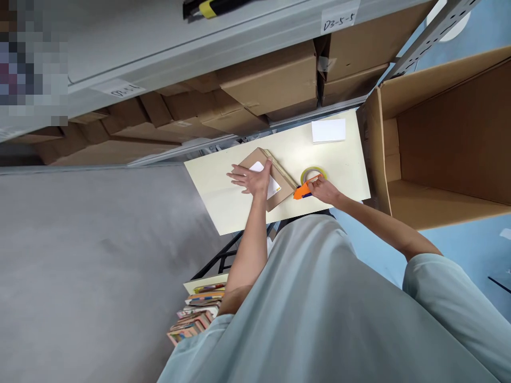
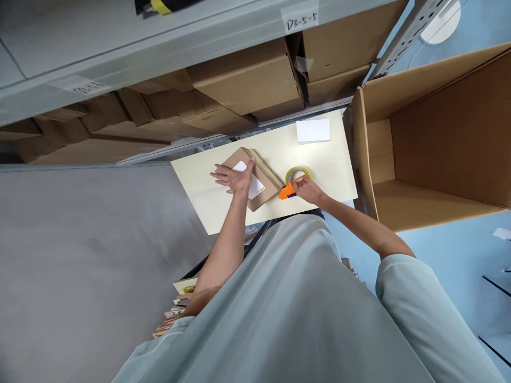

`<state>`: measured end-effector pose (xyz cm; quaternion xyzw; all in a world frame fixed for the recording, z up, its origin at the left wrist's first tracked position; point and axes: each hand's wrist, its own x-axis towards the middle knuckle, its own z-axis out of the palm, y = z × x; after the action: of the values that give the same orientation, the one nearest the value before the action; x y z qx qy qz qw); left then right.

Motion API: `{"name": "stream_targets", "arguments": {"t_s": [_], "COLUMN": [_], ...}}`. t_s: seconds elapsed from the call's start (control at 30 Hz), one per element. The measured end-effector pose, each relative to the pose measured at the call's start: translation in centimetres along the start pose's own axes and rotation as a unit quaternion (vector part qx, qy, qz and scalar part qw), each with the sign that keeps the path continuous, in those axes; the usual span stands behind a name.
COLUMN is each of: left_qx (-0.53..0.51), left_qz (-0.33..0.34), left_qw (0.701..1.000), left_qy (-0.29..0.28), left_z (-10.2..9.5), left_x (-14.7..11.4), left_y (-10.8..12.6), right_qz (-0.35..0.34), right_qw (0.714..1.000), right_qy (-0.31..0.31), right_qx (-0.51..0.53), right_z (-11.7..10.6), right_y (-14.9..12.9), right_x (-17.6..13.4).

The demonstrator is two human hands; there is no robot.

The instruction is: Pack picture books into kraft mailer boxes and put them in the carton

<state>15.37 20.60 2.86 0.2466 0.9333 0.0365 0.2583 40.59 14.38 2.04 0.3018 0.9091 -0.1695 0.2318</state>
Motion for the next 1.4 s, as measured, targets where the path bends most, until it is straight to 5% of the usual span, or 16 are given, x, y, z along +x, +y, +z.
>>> {"name": "stream_targets", "arguments": {"t_s": [0.2,0.33,0.6,0.77,0.97,1.23,1.4], "left_qx": [0.017,0.067,0.081,0.084,0.092,0.060,0.067], "left_qz": [0.195,0.258,0.320,0.335,0.321,0.281,0.294], "left_qw": [0.979,0.961,0.943,0.938,0.942,0.956,0.949], "left_qy": [0.053,0.068,0.044,0.028,0.043,0.059,0.091], "left_z": [1.9,1.9,2.0,1.9,2.1,2.5,2.7], "left_x": [-2.5,-3.2,-2.9,-3.2,-3.3,-4.0,-3.9], "left_y": [0.6,-0.5,-1.6,-1.9,-1.8,-1.6,-1.8], "right_qz": [0.047,0.046,0.083,0.067,0.069,0.245,0.304], "right_qw": [0.995,0.992,0.993,0.997,0.996,0.950,0.926], "right_qy": [-0.019,-0.012,-0.024,0.021,0.031,0.026,0.013], "right_qx": [0.089,0.115,0.074,0.012,0.056,0.190,0.223], "right_z": [1.7,3.3,5.1,1.1,-2.8,-1.9,-2.2], "right_y": [-3.6,-3.8,5.3,9.2,6.8,0.2,-1.6], "right_x": [-1.7,-4.2,-11.6,-6.1,2.6,1.8,2.5]}}
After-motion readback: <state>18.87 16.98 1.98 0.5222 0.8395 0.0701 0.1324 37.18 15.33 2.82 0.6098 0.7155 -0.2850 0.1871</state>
